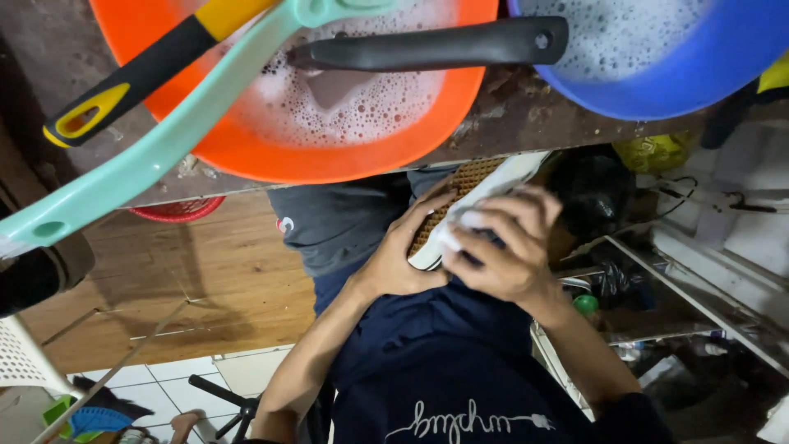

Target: The person is cleaning the white sole of a black sneaker using a white cloth and soapy water.

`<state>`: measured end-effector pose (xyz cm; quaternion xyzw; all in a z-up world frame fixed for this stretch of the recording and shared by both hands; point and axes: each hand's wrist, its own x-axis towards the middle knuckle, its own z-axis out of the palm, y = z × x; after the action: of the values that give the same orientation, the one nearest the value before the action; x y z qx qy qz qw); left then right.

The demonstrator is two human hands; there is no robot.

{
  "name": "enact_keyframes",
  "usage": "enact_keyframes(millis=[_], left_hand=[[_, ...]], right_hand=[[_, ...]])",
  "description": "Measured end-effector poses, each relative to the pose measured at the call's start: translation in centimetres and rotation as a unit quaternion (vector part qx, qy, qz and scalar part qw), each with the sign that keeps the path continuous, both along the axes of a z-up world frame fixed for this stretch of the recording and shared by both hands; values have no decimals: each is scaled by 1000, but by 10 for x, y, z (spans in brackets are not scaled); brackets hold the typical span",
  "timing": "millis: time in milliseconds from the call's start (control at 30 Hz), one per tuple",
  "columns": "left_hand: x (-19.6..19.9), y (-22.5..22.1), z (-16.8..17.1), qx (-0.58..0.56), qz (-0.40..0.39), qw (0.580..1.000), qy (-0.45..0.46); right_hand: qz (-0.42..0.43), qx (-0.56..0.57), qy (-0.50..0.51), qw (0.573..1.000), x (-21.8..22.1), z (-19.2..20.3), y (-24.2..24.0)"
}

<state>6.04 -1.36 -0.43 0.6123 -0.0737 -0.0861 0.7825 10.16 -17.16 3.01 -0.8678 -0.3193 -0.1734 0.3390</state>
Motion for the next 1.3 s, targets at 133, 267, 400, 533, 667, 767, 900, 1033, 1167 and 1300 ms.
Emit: enact_keyframes(millis=[133,267,400,533,667,767,900,1033,1167,1300], left_hand=[[-3,3,-6,-3,3,1000,8],[1,6,-1,3,2,1000,1],[-5,6,-8,6,-11,1000,20],[-17,-24,7,21,-20,999,15],[-15,5,1,24,-18,999,25],[-19,6,0,20,-14,999,23],[-34,4,-12,69,-9,998,9],[-42,1,-13,69,-10,998,9],[-42,2,-2,68,-12,998,9],[-39,-2,-4,72,-8,997,6]], right_hand=[[-4,-55,-23,998,12,-2,-17],[-21,-18,-3,1000,3,2,-2],[-48,-76,-31,995,6,-19,-27],[-79,-25,7,997,-6,20,-31],[-27,-31,7,999,-1,12,-5],[-26,-43,-17,999,-3,9,-8],[31,4,16,999,-20,5,-3],[-14,-18,-52,998,-12,-7,-27],[21,3,-15,1000,-26,12,-14],[-47,-18,-68,996,-11,12,-25]])
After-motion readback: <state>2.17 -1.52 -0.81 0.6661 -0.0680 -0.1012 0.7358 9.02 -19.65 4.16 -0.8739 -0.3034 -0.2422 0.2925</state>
